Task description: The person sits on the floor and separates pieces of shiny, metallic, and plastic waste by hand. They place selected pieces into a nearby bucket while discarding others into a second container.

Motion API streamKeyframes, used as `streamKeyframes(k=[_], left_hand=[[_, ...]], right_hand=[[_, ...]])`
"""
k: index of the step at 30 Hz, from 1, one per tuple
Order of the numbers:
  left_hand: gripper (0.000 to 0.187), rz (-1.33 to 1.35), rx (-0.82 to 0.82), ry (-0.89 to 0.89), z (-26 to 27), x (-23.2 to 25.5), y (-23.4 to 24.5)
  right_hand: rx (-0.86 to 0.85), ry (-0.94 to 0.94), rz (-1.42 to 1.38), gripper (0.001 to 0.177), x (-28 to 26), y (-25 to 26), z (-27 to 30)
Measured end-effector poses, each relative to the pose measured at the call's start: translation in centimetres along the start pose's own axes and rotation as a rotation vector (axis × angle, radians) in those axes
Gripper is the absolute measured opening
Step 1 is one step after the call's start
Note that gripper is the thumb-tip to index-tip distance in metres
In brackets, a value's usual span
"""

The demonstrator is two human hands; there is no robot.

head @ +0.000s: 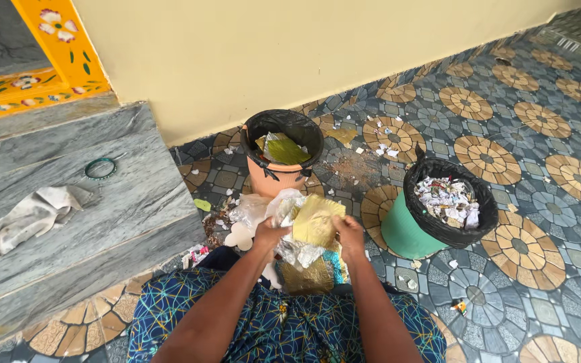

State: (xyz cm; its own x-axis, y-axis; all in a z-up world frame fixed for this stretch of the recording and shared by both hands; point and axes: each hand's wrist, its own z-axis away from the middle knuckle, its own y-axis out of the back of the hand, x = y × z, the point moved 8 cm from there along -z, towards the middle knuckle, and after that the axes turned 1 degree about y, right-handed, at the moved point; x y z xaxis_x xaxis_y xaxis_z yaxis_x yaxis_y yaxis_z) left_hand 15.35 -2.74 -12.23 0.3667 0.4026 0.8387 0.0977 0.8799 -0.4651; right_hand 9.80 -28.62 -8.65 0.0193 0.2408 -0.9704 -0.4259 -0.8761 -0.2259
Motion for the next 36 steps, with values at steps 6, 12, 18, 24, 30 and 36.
streamKeyframes(k=[6, 12, 18, 24, 30, 36], left_hand=[[0.037, 0.057, 0.089, -0.016, -0.2, -0.8, 1.5], [0.034, 0.045, 0.105, -0.086, 0.0, -0.5, 2.2], [0.034, -0.055, 0.075, -0.136, 0.9, 0.5, 1.4], [0.036, -0.032, 0.112, -0.041, 2.4, 1.4, 0.7], [0.035, 0.003, 0.128, -0.054, 2.9, 1.9, 0.3], [0.035, -0.039, 0.226, -0.113, 1.7, 1.7, 1.4]], right_hand=[[0.338, 0.088, -0.084, 0.007, -1.7, 4.5, 0.1], [0.747, 0.366, 0.376, 0.023, -7.2, 8.8, 3.1], [0.607, 0.881, 0.688, 0.030, -12.1, 4.0, 6.9], [0.589, 0.814, 0.043, 0.024, -16.1, 6.4, 6.6], [0.613, 0.927, 0.534, 0.013, -19.0, 6.8, 9.3], [0.345, 0.728, 0.702, 0.023, -16.1, 2.4, 6.6]])
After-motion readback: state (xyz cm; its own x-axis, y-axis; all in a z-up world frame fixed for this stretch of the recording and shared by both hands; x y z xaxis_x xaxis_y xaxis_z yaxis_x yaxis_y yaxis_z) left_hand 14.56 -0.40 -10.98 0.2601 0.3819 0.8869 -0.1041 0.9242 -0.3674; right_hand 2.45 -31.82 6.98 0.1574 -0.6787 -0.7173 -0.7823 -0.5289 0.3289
